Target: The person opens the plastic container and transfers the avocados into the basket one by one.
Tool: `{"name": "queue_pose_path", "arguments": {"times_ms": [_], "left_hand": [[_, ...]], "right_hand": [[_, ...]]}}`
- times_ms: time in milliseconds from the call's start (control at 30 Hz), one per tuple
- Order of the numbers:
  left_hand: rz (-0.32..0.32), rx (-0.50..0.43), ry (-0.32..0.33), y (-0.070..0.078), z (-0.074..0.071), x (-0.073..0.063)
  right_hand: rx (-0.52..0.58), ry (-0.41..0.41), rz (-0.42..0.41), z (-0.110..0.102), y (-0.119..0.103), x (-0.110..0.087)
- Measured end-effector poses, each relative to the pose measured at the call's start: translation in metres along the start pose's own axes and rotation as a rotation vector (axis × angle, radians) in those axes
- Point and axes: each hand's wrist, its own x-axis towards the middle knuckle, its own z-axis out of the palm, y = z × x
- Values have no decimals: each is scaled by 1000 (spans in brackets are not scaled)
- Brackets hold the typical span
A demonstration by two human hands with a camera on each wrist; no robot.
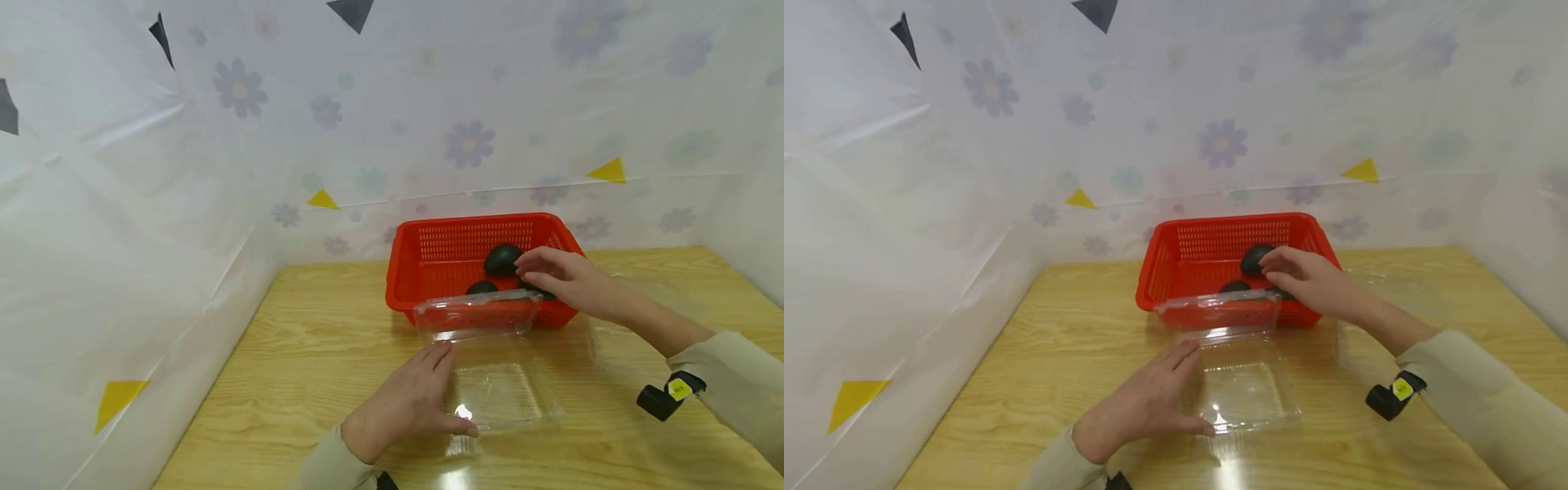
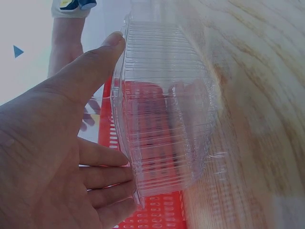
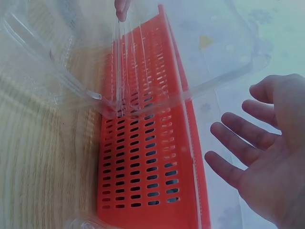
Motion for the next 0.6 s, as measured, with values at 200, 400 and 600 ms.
{"name": "queue_pose_path", "arguments": {"times_ms": [200, 400, 600], "left_hand": [[-7, -3, -1, 0, 1, 1], [-13, -16, -9, 0, 2, 1], [-20, -16, -14, 0, 2, 2]], "right_hand": [[9, -25, -8, -2, -9, -14], [-25, -17, 7, 0, -16, -29], [-15, 1, 13, 7, -22, -41]]}}
